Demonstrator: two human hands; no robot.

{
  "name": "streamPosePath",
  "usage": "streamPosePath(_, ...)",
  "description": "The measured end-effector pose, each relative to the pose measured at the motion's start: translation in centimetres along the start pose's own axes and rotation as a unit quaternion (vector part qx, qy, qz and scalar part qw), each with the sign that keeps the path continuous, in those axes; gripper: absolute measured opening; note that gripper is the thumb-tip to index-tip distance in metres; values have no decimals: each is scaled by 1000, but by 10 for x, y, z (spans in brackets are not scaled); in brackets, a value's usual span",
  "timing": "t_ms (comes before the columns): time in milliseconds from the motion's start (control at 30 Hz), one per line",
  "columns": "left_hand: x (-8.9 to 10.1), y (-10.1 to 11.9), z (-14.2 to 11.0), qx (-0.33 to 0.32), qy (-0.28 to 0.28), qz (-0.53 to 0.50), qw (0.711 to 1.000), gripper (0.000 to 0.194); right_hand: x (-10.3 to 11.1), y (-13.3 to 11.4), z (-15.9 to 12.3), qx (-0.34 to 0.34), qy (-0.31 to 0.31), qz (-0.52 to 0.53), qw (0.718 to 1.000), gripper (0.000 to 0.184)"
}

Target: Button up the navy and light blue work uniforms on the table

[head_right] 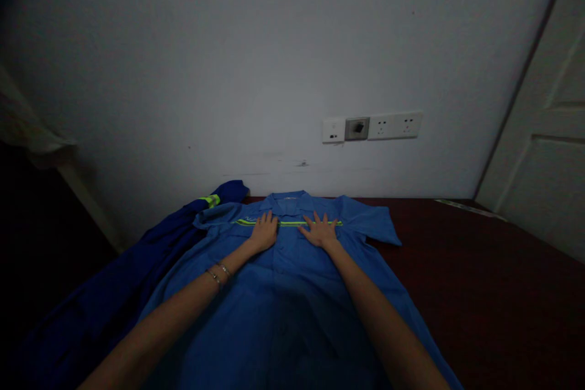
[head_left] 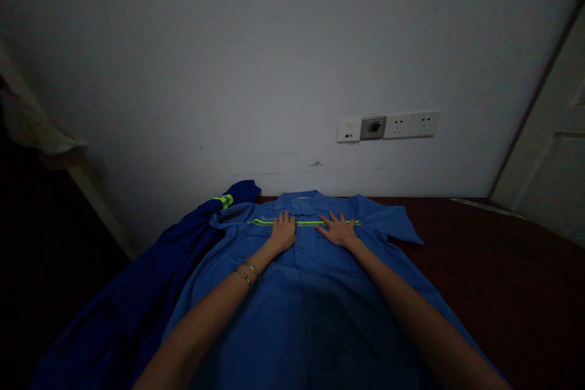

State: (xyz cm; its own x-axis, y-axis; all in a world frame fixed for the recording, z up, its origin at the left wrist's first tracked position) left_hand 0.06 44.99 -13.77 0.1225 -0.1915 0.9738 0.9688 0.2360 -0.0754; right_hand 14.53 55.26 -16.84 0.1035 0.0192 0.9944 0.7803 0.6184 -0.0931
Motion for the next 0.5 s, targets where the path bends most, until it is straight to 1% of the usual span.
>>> streamPosePath(33,9,13,-7,-27,30,-3,999,45,0,0,0,-1,-2,-1,1000,69)
streamPosePath(100,25,36,-25,-94,67,-15,993,45,0,0,-1,-3,-8,-2,1000,69)
streamPosePath(167,36,53,-48,-169,71,-26,983,41,0,0,0,-1,-8,0,1000,68)
streamPosePath(233,41,63,-73,-236,51,-43,969,35,-1,1,0,4,0,3,1000,68)
streamPosePath(333,39,65,-108,-300,1,-84,950,36,-2,1,1,7,9,6,1000,70)
streamPosePath(400,35,64,-127,-326,-37,-109,938,41,-2,2,2,6,10,6,1000,71)
streamPosePath(500,33,62,-144,-330,-69,-136,932,45,-2,1,1,5,16,5,1000,71)
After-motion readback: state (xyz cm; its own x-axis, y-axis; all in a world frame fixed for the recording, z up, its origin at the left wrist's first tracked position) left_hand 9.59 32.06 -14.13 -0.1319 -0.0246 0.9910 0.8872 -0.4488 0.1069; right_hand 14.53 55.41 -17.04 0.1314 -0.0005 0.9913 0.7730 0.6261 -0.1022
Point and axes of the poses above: each hand's wrist, its own z-axis towards the middle knuckle, its own x-axis out of the back of the hand, y = z × x, the point moved 6 cm from there along z, towards the middle knuckle, and after that the axes turned 2 degrees about x, right-handed, at the moved point
